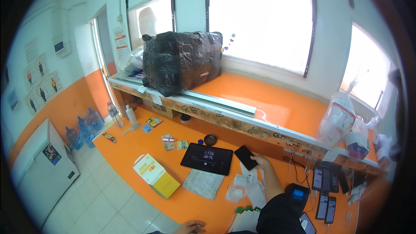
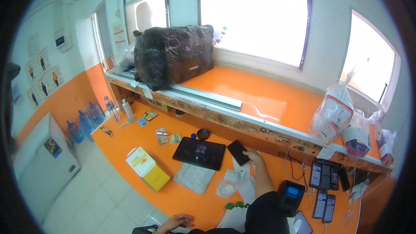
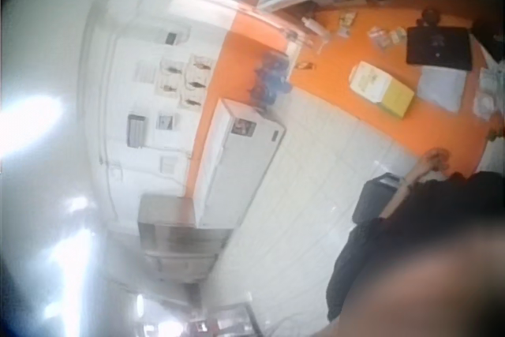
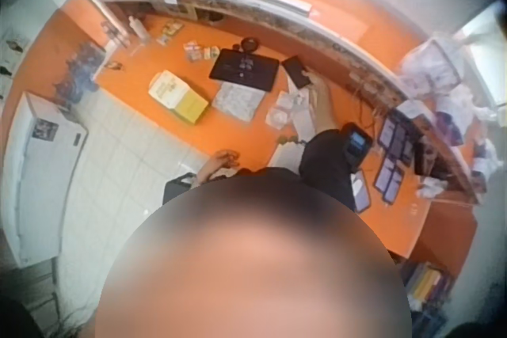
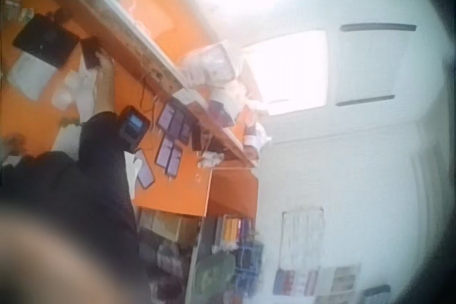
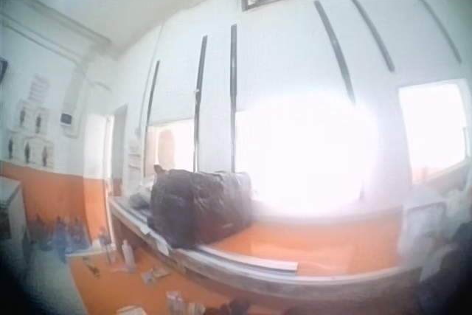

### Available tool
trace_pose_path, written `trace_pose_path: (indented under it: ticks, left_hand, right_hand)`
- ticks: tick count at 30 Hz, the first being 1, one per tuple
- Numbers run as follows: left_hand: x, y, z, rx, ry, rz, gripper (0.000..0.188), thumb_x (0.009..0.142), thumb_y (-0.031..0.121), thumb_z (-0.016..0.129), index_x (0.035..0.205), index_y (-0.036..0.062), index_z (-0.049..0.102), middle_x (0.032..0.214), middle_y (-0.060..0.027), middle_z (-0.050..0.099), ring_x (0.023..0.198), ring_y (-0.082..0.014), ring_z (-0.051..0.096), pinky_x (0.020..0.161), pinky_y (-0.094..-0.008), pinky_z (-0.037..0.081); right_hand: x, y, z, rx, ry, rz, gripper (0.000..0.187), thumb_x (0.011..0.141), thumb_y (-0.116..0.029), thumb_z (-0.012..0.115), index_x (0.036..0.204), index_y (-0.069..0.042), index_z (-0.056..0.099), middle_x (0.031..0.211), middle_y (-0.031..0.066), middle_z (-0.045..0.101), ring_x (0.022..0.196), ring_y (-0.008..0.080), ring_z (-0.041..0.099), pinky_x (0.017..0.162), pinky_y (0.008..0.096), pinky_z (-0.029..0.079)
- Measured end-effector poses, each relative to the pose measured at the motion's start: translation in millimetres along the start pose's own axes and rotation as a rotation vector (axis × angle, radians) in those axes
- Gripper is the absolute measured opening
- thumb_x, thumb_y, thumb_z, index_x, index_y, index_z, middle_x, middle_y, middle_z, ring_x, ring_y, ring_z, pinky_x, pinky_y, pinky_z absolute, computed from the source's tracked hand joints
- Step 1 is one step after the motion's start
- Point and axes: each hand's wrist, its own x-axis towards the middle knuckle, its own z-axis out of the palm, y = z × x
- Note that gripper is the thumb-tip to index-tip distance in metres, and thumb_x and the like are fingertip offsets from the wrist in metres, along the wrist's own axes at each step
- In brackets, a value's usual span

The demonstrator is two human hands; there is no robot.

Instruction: The person assembles small paper boxes by folding flat sheets into box shapes and tucking flaps to secure them. They handle multiple sheets, fold edges, and stack the finished boxes on the counter.

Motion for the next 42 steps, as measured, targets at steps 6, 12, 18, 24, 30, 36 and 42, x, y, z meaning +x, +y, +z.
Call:
trace_pose_path:
  ticks: [6,12,18,24,30,36,42]
  left_hand:
    - [13.9,8.9,-19.6,0.147,-0.047,-0.145,0.034,0.099,0.019,0.047,0.124,-0.0026,0.053,0.120,-0.0125,0.062,0.099,-0.0262,0.066,0.087,-0.0321,0.053]
    - [10.6,36.7,-12.1,0.096,-0.096,-0.235,0.037,0.098,0.022,0.049,0.129,0.0024,0.048,0.120,-0.0128,0.062,0.098,-0.0277,0.067,0.079,-0.0308,0.055]
    - [14.6,49.8,-17.0,0.151,-0.195,-0.303,0.045,0.100,0.031,0.043,0.135,0.0025,0.042,0.127,-0.0143,0.058,0.104,-0.0303,0.064,0.082,-0.0348,0.054]
    - [18.2,42.5,-22.6,0.152,-0.220,-0.263,0.047,0.099,0.034,0.043,0.135,0.0037,0.042,0.127,-0.0121,0.059,0.101,-0.0286,0.066,0.077,-0.0329,0.055]
    - [18.8,34.9,-14.9,0.196,-0.080,-0.229,0.045,0.098,0.033,0.045,0.130,0.0020,0.046,0.120,-0.0151,0.062,0.091,-0.0310,0.069,0.070,-0.0341,0.058]
    - [20.3,30.1,-16.5,0.154,-0.056,-0.189,0.041,0.099,0.033,0.043,0.127,0.0046,0.049,0.116,-0.0110,0.065,0.088,-0.0256,0.070,0.058,-0.0260,0.055]
    - [17.5,24.6,-6.6,0.347,0.119,-0.079,0.030,0.094,0.027,0.053,0.118,0.0097,0.060,0.103,-0.0082,0.068,0.073,-0.0212,0.069,0.057,-0.0299,0.053]
  right_hand:
    - [-89.0,-9.7,-20.0,0.576,0.022,-0.273,0.040,0.091,-0.018,0.054,0.129,-0.007,0.048,0.111,0.0122,0.062,0.091,0.0259,0.065,0.078,0.0412,0.055]
    - [-245.1,22.2,9.2,0.562,0.066,-0.288,0.051,0.088,-0.012,0.051,0.138,-0.009,0.040,0.119,0.0107,0.058,0.110,0.0257,0.058,0.091,0.0453,0.051]
    - [-325.3,84.2,97.4,0.605,0.125,-0.198,0.058,0.082,-0.003,0.057,0.137,-0.002,0.037,0.118,0.0120,0.057,0.104,0.0221,0.059,0.089,0.0346,0.049]
    - [-327.2,90.6,176.5,0.413,-0.148,-0.004,0.042,0.092,-0.012,0.054,0.130,-0.001,0.041,0.111,0.0104,0.057,0.100,0.0179,0.059,0.085,0.0317,0.051]
    - [-263.9,101.8,229.5,0.216,-0.150,-0.254,0.041,0.091,-0.016,0.056,0.128,-0.001,0.045,0.112,0.0077,0.057,0.099,0.0130,0.057,0.087,0.0270,0.047]
    - [-210.8,118.1,238.1,0.313,-0.115,-0.179,0.039,0.091,-0.020,0.057,0.125,-0.004,0.047,0.112,0.0053,0.057,0.100,0.0141,0.057,0.087,0.0260,0.046]
    - [-240.3,117.7,216.7,0.091,0.070,-0.208,0.040,0.089,-0.014,0.057,0.126,-0.002,0.048,0.121,0.0083,0.057,0.104,0.0192,0.058,0.092,0.0315,0.045]
